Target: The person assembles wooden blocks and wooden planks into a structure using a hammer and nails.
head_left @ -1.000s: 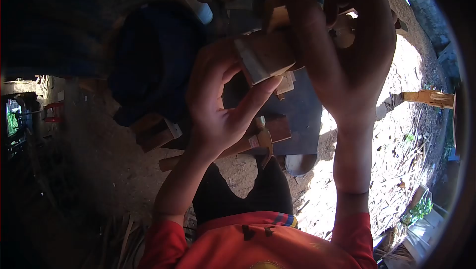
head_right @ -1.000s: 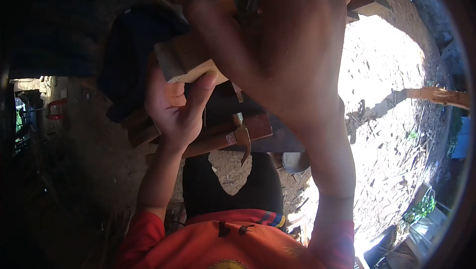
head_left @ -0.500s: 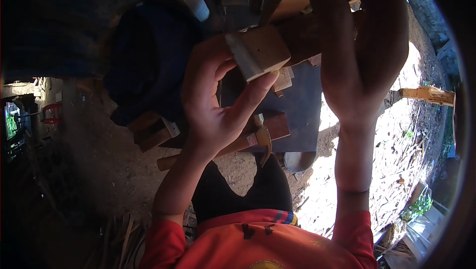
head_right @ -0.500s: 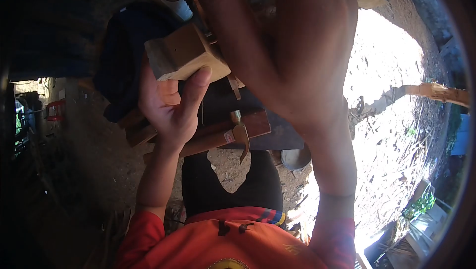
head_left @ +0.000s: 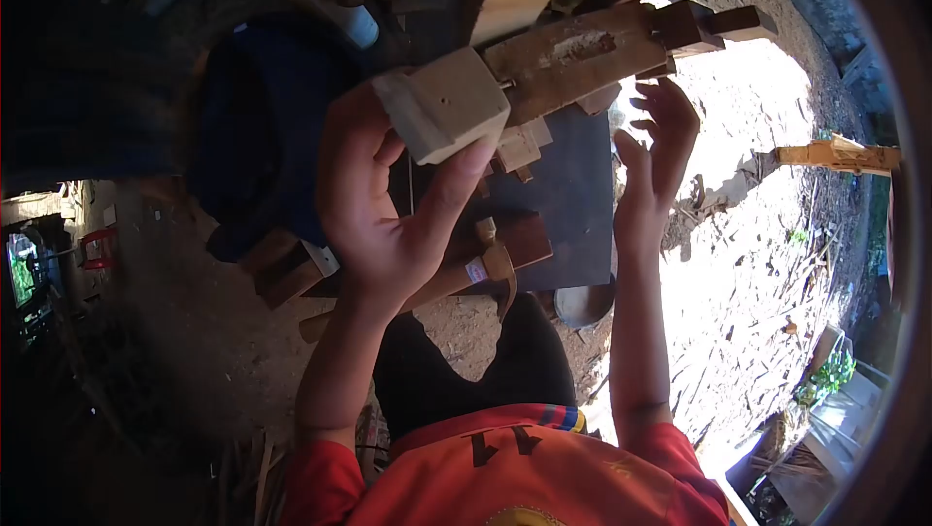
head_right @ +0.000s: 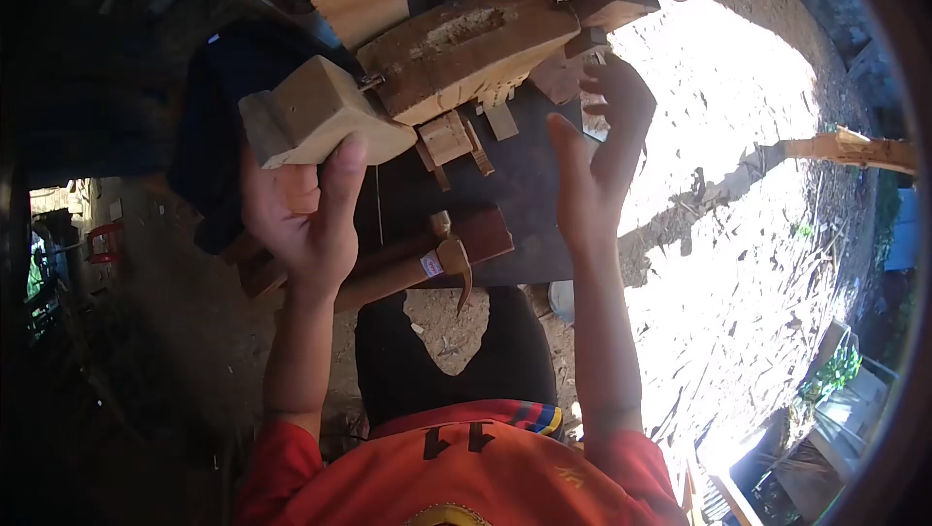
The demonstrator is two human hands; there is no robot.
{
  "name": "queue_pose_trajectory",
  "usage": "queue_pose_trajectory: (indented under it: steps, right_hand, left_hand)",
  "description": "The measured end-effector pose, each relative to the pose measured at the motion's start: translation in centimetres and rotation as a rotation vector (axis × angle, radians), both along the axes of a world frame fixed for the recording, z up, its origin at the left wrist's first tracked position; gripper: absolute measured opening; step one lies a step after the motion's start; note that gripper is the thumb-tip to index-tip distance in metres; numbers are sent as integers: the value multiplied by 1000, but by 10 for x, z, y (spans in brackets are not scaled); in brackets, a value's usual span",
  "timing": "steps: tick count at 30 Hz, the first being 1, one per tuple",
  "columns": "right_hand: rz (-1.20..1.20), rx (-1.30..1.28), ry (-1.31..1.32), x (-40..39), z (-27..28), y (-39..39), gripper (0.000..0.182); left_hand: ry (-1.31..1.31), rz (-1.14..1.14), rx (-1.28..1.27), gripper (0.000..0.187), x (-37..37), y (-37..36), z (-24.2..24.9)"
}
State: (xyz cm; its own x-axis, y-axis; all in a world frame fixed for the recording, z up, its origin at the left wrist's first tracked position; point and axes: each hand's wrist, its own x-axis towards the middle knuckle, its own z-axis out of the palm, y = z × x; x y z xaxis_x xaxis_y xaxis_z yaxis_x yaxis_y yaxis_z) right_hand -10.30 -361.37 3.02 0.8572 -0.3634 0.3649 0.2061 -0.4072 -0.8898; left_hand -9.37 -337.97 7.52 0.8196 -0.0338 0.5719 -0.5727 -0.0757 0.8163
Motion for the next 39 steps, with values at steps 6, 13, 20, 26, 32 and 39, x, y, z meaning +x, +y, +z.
queue_pose_trajectory:
  steps: [6,13,20,26,32,39]
  right_hand:
    - [298,237,202,40,-22,-11,89]
    - [406,200,247,51,-19,-10,81]
    - [393,262,107,55,-32,0,73]
    - [324,336,66,71,-52,20,74]
    - [272,259,97,63,-31,25,74]
    - [270,286,103,63,-36,24,73]
  left_hand:
    - [-18,-15,-5,39,0,-1,-3]
    - [-8,-27,-78,46,1,-4,-1]
    - [13,-19,-77,49,0,-5,-2]
    - [-6,-5,-93,35,2,-8,-1]
    - [-60,-16,-47,35,7,-4,0]
    - [-41,-27,-63,37,7,-4,-1]
